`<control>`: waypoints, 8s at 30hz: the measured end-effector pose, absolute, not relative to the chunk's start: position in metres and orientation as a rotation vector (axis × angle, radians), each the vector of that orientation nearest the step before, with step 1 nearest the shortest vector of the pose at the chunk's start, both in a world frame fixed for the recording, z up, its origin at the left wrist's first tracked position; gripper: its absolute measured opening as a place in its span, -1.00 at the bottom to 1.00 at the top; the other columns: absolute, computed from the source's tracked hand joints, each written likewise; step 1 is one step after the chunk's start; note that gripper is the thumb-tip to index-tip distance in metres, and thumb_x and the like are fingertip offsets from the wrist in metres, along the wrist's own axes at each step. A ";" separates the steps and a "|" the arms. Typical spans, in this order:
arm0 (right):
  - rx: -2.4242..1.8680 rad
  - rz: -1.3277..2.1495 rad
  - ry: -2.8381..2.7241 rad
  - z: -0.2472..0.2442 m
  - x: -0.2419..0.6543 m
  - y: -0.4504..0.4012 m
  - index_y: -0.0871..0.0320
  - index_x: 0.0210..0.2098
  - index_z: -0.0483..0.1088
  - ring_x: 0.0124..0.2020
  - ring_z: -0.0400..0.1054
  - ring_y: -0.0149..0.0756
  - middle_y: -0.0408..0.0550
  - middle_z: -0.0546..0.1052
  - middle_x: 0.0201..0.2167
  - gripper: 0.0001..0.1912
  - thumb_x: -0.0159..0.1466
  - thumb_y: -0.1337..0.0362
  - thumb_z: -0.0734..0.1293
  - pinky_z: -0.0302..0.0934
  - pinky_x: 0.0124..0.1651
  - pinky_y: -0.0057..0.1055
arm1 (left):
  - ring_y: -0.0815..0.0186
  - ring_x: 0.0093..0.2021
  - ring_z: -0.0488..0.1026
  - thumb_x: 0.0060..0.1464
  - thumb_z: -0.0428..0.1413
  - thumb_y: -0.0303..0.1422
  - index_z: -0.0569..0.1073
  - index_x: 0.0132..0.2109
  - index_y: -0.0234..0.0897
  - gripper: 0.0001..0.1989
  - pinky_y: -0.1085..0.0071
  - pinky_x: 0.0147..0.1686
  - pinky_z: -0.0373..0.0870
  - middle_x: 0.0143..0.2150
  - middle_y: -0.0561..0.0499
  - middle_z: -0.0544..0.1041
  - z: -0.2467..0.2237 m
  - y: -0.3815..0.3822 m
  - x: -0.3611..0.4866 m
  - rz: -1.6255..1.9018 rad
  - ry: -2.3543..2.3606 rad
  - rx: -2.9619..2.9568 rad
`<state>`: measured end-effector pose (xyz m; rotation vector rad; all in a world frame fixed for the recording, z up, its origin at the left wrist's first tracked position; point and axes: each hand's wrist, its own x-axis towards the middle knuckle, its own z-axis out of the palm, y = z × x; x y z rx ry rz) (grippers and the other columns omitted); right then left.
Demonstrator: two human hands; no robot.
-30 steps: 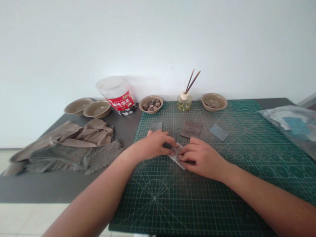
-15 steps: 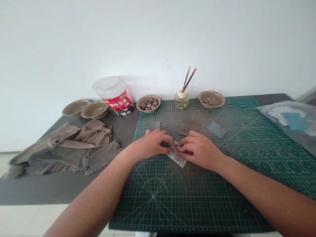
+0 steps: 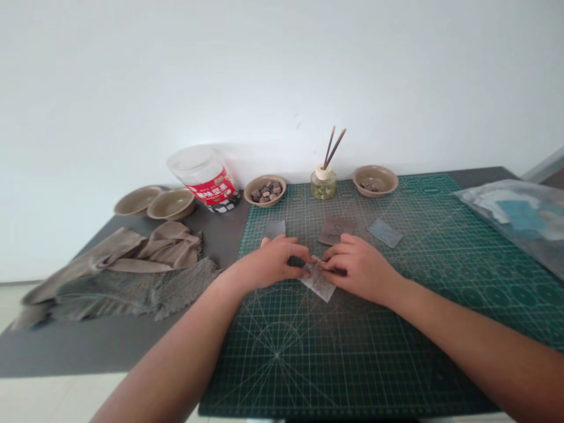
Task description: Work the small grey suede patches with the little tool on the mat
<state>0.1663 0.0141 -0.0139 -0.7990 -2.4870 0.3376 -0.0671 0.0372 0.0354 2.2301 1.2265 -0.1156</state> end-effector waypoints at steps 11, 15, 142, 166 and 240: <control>-0.830 0.354 -2.457 -0.017 0.168 0.021 0.12 -0.31 0.58 -0.22 0.41 -0.23 -0.08 0.65 -0.24 -0.84 0.36 0.22 0.38 0.23 -0.05 -0.17 | 0.08 0.00 0.28 0.15 0.24 -0.13 0.56 -0.02 0.06 -0.75 0.16 -0.05 0.12 -0.14 0.01 0.37 0.030 0.034 -0.069 -0.049 1.245 2.437; -0.814 0.348 -2.437 -0.018 0.164 0.014 0.13 -0.32 0.57 -0.23 0.40 -0.24 -0.07 0.64 -0.24 -0.83 0.37 0.25 0.37 0.23 -0.06 -0.18 | 0.08 0.00 0.28 0.18 0.21 -0.13 0.54 -0.03 0.03 -0.77 0.16 -0.05 0.11 -0.15 0.01 0.37 0.030 0.034 -0.069 -0.085 1.244 2.399; -1.057 1.483 -1.461 0.010 0.174 0.019 0.14 -0.36 0.36 -0.53 0.22 -0.45 -0.25 0.37 -0.52 -0.74 0.20 0.14 0.48 0.13 -0.49 -0.48 | 0.30 -0.17 0.59 0.02 0.35 -0.44 0.39 -0.30 -0.34 -0.75 0.37 -0.16 0.50 -0.14 -0.10 0.65 0.009 0.033 -0.048 0.913 0.865 1.392; -0.896 0.684 -2.074 0.006 0.176 0.011 0.00 0.06 0.56 -0.09 0.52 -0.30 -0.05 0.61 -0.07 -0.71 0.38 0.32 0.35 0.38 -0.02 -0.36 | 0.42 -0.43 0.51 -0.05 0.38 -0.44 0.51 -0.21 -0.38 -0.74 0.52 -0.41 0.40 -0.40 -0.01 0.63 0.012 0.031 -0.048 0.718 0.928 1.372; -1.105 0.966 -1.870 0.013 0.186 0.018 0.10 -0.27 0.53 -0.38 0.35 -0.31 -0.14 0.50 -0.40 -0.82 0.34 0.14 0.37 0.17 -0.33 -0.36 | 0.30 -0.37 0.63 0.00 0.37 -0.41 0.53 -0.21 -0.37 -0.78 0.44 -0.37 0.60 -0.29 -0.06 0.65 0.012 0.028 -0.049 0.820 0.715 0.965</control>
